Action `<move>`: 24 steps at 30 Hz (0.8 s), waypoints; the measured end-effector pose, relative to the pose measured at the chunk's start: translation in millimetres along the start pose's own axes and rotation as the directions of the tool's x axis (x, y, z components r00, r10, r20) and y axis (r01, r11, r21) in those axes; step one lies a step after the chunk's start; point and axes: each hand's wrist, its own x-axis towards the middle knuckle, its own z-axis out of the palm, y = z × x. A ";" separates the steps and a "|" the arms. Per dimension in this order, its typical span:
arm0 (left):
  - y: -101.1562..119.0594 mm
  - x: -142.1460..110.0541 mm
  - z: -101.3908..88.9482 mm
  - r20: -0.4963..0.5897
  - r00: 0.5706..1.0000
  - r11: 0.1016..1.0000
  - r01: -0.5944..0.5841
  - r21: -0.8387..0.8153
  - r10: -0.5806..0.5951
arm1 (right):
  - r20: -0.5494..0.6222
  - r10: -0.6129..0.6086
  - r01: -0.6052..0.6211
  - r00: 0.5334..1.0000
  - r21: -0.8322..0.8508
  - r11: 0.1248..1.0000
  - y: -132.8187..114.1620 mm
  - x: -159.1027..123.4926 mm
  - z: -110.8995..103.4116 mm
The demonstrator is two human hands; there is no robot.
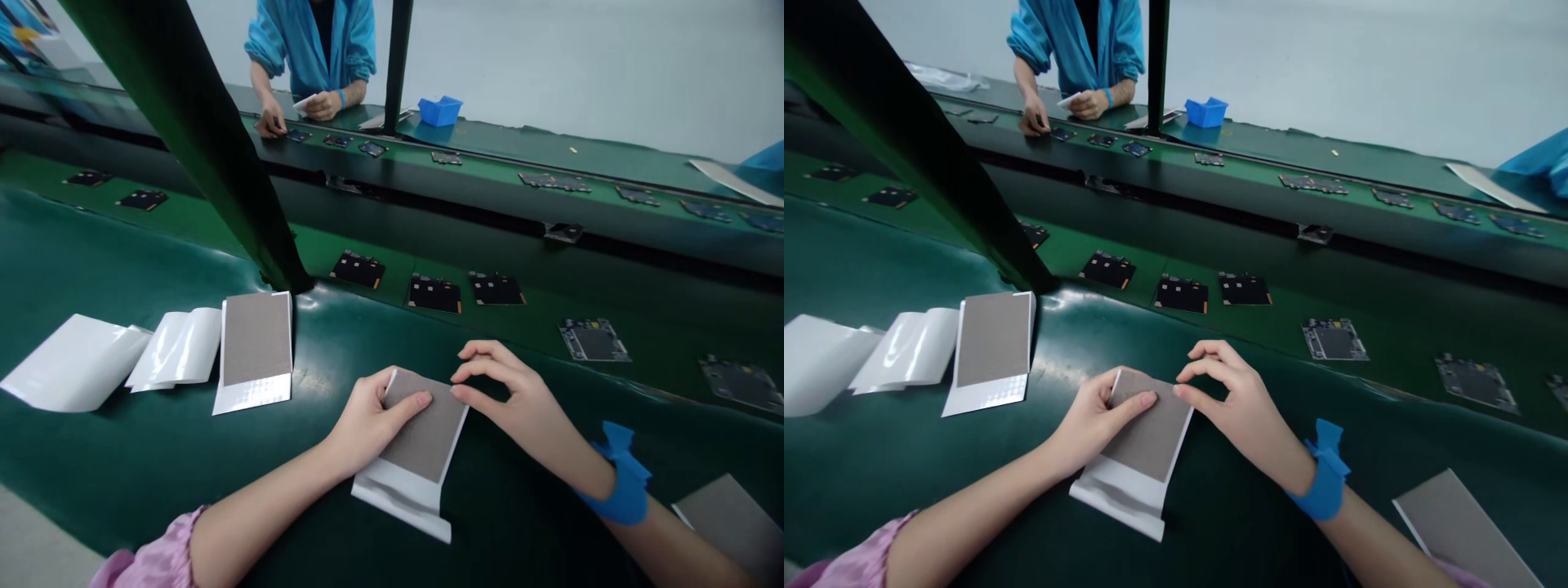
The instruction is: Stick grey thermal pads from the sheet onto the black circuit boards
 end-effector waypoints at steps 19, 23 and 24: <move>2.8 -0.8 -2.3 0.044 0.996 0.995 0.082 -0.055 -0.080 | -0.016 0.388 -0.367 0.922 -0.363 0.857 83.1 89.1 -116.8; 3.6 -0.2 -1.6 0.036 0.995 0.993 0.098 -0.060 -0.096 | 0.022 0.444 -0.398 0.896 -0.407 0.822 108.0 103.5 -132.4; 3.2 0.1 -1.5 0.036 0.995 0.993 0.100 -0.061 -0.098 | 0.022 0.450 -0.403 0.893 -0.406 0.820 111.8 104.0 -133.2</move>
